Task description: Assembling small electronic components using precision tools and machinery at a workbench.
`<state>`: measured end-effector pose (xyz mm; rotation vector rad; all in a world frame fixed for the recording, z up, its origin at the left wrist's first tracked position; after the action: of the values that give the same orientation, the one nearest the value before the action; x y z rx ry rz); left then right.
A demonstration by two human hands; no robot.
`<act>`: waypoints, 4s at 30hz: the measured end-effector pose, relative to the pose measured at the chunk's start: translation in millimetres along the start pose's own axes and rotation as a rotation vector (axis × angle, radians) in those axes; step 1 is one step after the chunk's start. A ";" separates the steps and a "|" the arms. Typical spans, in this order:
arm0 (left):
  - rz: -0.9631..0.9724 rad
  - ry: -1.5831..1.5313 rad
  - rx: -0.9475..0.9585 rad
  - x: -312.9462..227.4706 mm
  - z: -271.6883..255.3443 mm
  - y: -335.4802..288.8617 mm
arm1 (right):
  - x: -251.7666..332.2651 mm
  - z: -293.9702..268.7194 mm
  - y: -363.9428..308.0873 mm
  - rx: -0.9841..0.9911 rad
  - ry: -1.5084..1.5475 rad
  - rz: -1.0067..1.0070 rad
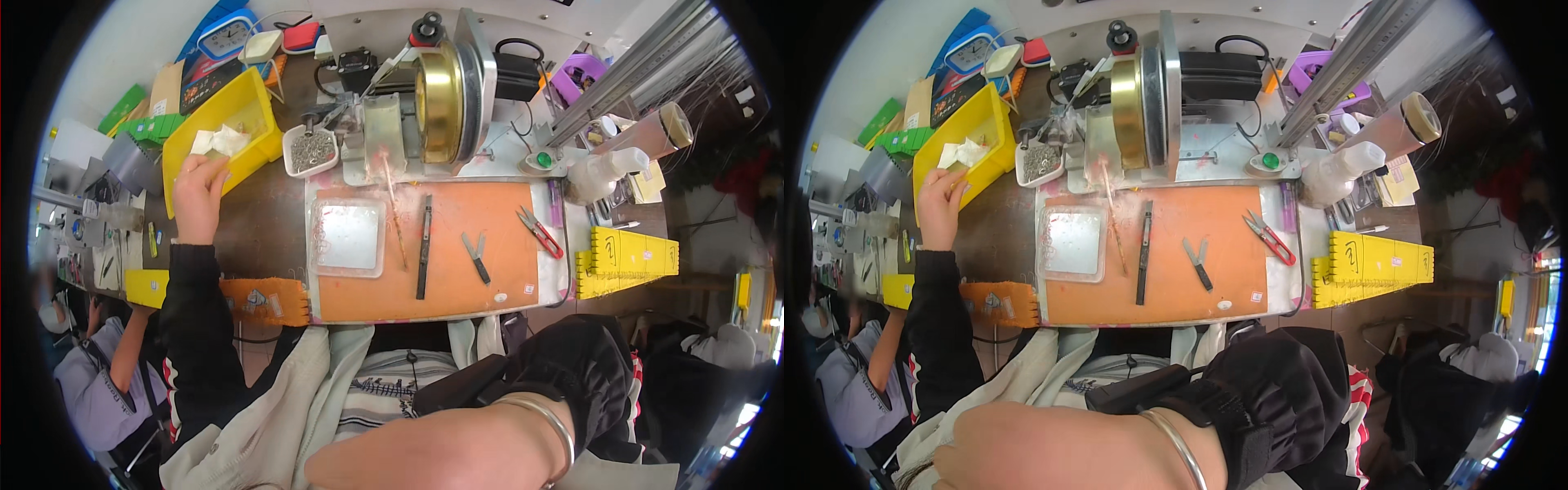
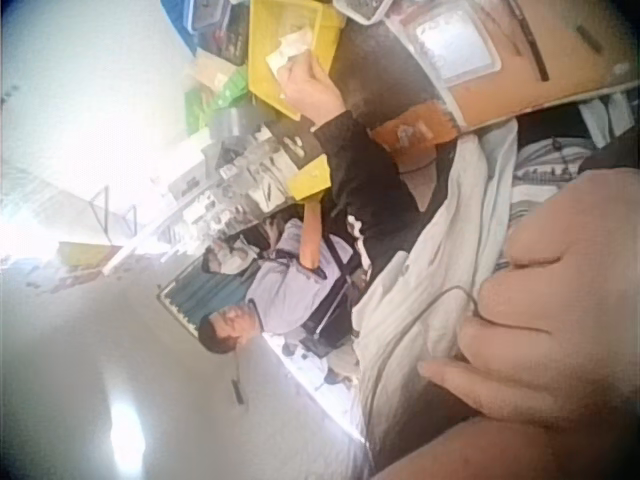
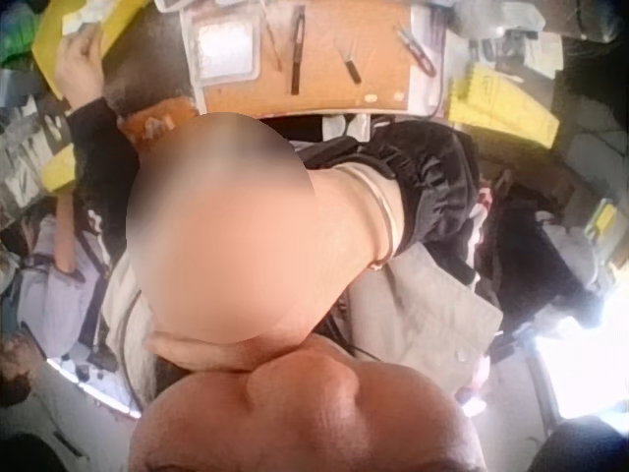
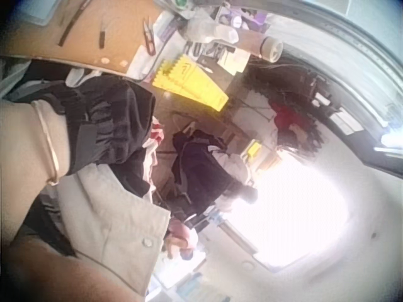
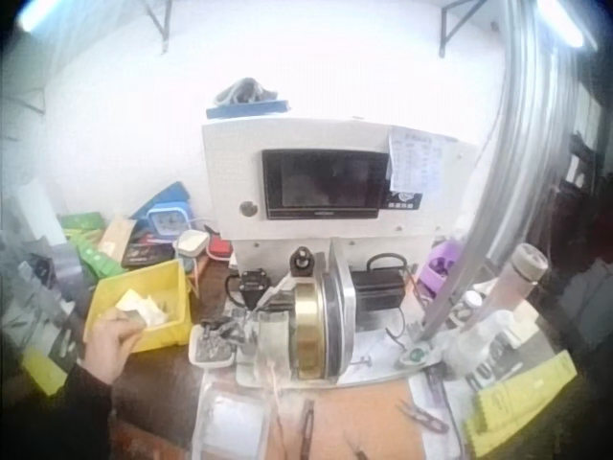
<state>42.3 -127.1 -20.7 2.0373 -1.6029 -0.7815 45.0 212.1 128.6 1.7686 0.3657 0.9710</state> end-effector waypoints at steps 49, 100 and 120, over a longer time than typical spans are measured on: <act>0.238 -0.617 0.091 -133.3 16.3 95.0 | -76.9 -68.6 -115.2 -0.002 -0.415 1.264; -0.617 -1.335 0.106 -138.7 10.8 92.6 | -209.2 -14.5 -60.2 -1.107 0.186 1.009; 0.045 -1.003 0.504 -177.6 18.4 147.2 | -176.3 -10.3 -63.1 -1.015 0.324 0.958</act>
<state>-107.7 10.4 89.5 2.0051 -2.5675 -1.6946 -60.8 131.2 -3.5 0.7656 -0.7630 1.7009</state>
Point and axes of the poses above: each hand's wrist, its own y-axis towards the middle knuckle, its own z-axis out of the palm, x = y × z, the point moved 2 cm from there along y, towards the middle knuckle, and after that the axes turned 9 degrees about -x, right-handed, at the moved point
